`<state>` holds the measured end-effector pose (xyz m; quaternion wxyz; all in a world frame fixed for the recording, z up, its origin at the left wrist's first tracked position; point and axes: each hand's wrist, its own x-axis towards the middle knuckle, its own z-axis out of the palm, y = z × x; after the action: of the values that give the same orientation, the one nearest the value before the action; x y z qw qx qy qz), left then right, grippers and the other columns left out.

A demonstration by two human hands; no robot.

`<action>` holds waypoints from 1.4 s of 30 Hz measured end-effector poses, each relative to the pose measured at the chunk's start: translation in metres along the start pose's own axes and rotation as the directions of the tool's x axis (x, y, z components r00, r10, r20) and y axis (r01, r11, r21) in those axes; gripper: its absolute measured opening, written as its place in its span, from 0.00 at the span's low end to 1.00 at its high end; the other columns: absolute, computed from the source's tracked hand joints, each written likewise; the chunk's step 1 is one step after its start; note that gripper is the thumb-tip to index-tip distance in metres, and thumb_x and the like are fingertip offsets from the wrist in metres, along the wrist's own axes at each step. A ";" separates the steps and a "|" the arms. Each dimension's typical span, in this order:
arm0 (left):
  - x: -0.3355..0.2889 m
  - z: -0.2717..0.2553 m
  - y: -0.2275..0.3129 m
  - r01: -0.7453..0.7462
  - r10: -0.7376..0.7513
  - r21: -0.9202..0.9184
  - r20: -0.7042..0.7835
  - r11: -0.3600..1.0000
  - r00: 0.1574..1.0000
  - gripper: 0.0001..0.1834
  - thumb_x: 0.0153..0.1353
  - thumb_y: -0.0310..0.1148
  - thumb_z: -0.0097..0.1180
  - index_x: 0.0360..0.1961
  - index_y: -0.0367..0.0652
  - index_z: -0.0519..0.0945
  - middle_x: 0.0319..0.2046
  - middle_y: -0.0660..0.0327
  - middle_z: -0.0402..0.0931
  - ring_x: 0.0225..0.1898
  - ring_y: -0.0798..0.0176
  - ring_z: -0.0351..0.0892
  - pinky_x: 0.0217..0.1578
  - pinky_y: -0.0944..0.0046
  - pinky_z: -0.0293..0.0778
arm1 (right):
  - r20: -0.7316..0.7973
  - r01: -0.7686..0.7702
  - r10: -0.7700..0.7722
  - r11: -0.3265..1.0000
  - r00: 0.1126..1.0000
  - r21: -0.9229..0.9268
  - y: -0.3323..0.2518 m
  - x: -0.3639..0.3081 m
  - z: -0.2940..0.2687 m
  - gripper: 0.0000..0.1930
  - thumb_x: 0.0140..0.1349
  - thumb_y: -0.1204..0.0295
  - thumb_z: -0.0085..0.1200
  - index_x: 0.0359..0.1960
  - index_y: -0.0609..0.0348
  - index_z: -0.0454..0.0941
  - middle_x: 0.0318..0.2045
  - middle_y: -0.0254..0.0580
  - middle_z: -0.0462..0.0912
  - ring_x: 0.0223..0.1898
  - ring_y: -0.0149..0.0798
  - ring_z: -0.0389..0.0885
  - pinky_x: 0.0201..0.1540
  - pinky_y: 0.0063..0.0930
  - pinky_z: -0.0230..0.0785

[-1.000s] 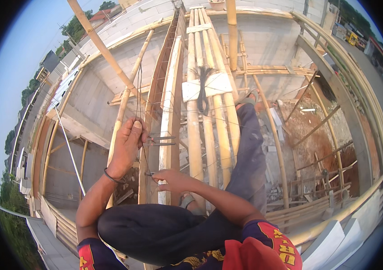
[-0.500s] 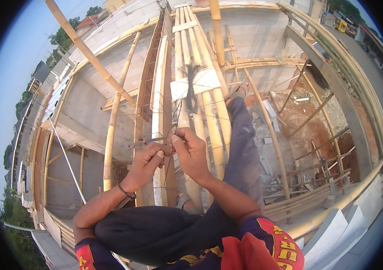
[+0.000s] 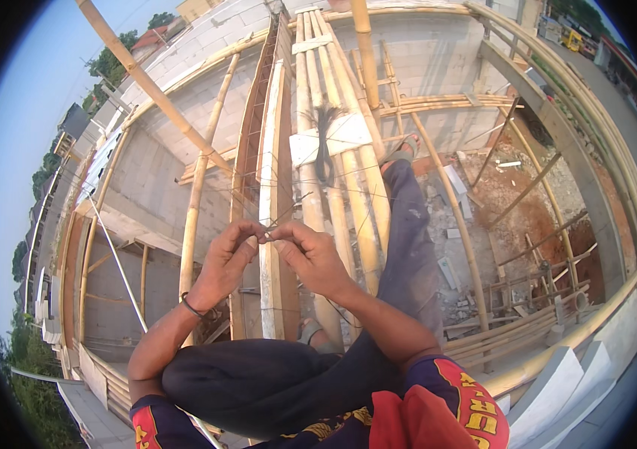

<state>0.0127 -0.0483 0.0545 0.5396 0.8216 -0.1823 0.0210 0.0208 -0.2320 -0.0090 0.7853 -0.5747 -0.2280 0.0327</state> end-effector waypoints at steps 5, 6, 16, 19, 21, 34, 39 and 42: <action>-0.001 -0.009 0.006 0.218 -0.218 0.013 0.074 0.976 0.973 0.05 0.70 0.25 0.50 0.43 0.36 0.77 0.30 0.67 0.75 0.30 0.76 0.70 0.32 0.72 0.70 | 0.076 -0.164 0.155 0.976 0.985 0.140 -0.009 -0.004 0.002 0.08 0.71 0.74 0.48 0.47 0.64 0.74 0.25 0.31 0.76 0.23 0.19 0.67 0.26 0.15 0.62; -0.001 -0.009 0.007 0.197 -0.191 -0.049 0.100 0.979 0.976 0.06 0.70 0.26 0.51 0.43 0.36 0.77 0.31 0.67 0.75 0.30 0.76 0.70 0.32 0.72 0.70 | 0.060 -0.190 0.184 0.975 0.981 0.117 -0.010 -0.004 0.002 0.08 0.71 0.74 0.48 0.46 0.64 0.75 0.25 0.30 0.76 0.23 0.19 0.66 0.26 0.15 0.62; -0.003 -0.003 0.017 0.171 -0.164 -0.136 0.065 0.976 0.984 0.08 0.71 0.31 0.52 0.41 0.35 0.77 0.27 0.69 0.73 0.27 0.78 0.65 0.28 0.74 0.65 | 0.104 -0.136 0.120 0.978 0.987 0.159 -0.009 -0.004 -0.003 0.10 0.71 0.71 0.49 0.44 0.64 0.79 0.24 0.30 0.74 0.23 0.20 0.64 0.26 0.16 0.58; -0.004 -0.004 0.020 0.183 -0.176 -0.126 0.061 0.975 0.982 0.09 0.72 0.32 0.52 0.39 0.35 0.77 0.26 0.70 0.73 0.26 0.78 0.64 0.27 0.73 0.64 | 0.174 -0.271 0.230 0.923 0.958 0.273 -0.009 -0.004 -0.005 0.12 0.72 0.67 0.50 0.45 0.65 0.79 0.24 0.32 0.75 0.23 0.21 0.65 0.25 0.16 0.57; -0.004 -0.003 0.022 0.168 -0.162 -0.100 0.062 0.981 0.985 0.10 0.72 0.31 0.51 0.37 0.35 0.77 0.24 0.69 0.72 0.25 0.78 0.64 0.26 0.72 0.64 | 0.244 -0.379 0.304 0.842 0.921 0.383 -0.009 -0.004 -0.008 0.13 0.72 0.65 0.50 0.44 0.64 0.79 0.25 0.32 0.75 0.22 0.21 0.66 0.24 0.16 0.58; -0.002 0.002 0.026 0.067 -0.086 0.173 0.104 0.983 0.991 0.15 0.70 0.32 0.54 0.25 0.35 0.76 0.17 0.66 0.68 0.22 0.75 0.61 0.23 0.68 0.63 | 0.372 -0.471 0.303 0.692 0.877 0.548 0.013 -0.005 -0.006 0.15 0.64 0.58 0.63 0.31 0.58 0.80 0.23 0.26 0.74 0.20 0.21 0.65 0.20 0.16 0.51; -0.001 0.002 0.023 0.145 -0.157 0.120 0.096 0.982 0.983 0.16 0.68 0.33 0.56 0.24 0.34 0.75 0.16 0.65 0.67 0.22 0.75 0.60 0.22 0.67 0.62 | 0.101 -0.192 0.181 0.975 0.978 0.111 0.008 -0.005 0.003 0.18 0.57 0.60 0.68 0.22 0.58 0.76 0.18 0.25 0.68 0.18 0.23 0.63 0.20 0.23 0.55; 0.000 0.000 0.019 0.201 -0.220 0.190 0.084 0.961 0.972 0.16 0.67 0.34 0.57 0.25 0.34 0.76 0.16 0.62 0.66 0.21 0.74 0.60 0.22 0.66 0.62 | 0.003 0.130 -0.140 0.915 0.990 -0.382 0.002 -0.005 0.006 0.16 0.53 0.64 0.70 0.21 0.60 0.76 0.17 0.32 0.71 0.17 0.30 0.69 0.20 0.29 0.60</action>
<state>0.0065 -0.0548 0.0717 0.4521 0.8817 -0.1193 -0.0630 0.0138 -0.2275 -0.0109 0.6616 -0.6997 -0.2595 -0.0736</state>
